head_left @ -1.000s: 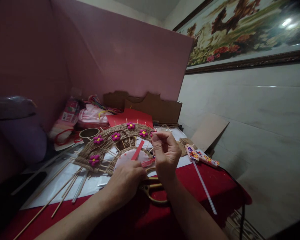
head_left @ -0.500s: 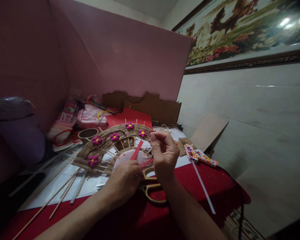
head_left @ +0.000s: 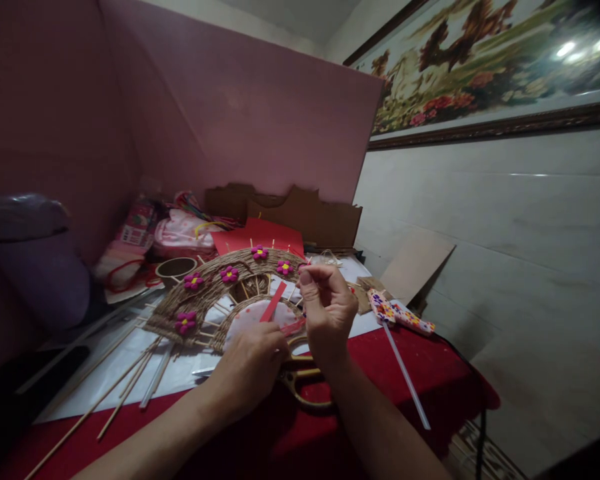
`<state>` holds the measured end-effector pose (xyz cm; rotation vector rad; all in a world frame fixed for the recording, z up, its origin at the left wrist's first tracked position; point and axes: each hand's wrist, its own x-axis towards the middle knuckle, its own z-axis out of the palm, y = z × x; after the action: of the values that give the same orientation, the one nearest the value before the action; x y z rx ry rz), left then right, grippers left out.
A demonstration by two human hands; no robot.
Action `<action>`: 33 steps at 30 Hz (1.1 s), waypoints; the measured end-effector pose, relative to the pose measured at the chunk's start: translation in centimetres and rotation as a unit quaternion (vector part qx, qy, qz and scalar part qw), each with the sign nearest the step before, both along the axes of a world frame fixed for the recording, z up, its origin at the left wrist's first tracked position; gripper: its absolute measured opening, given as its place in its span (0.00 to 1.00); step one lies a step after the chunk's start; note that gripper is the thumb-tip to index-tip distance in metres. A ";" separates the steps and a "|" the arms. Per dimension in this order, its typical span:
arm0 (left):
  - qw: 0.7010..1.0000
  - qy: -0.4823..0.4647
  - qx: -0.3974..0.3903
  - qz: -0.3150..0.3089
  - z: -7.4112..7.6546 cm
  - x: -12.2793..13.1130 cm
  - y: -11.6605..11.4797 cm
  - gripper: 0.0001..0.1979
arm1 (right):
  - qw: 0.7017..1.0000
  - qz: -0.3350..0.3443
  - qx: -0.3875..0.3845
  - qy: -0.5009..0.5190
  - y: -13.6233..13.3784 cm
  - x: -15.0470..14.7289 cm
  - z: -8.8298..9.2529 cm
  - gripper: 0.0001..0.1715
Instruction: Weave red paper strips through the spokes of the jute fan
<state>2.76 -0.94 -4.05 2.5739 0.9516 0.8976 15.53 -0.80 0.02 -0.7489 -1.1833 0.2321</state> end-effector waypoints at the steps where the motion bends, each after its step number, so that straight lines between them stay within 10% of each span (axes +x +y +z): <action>1: 1.000 0.004 0.006 -0.005 0.0 -0.1 0.0 0.12 | 1.000 0.002 0.001 0.001 0.0 0.0 0.0 0.04; 33: 0.999 0.021 0.043 -0.011 -0.4 -0.1 -0.1 0.08 | 1.000 0.003 -0.003 -0.003 0.1 0.0 -0.1 0.04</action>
<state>2.63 -1.05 -4.41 2.6797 0.9132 0.9005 15.58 -0.73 -0.09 -0.7523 -1.1918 0.2385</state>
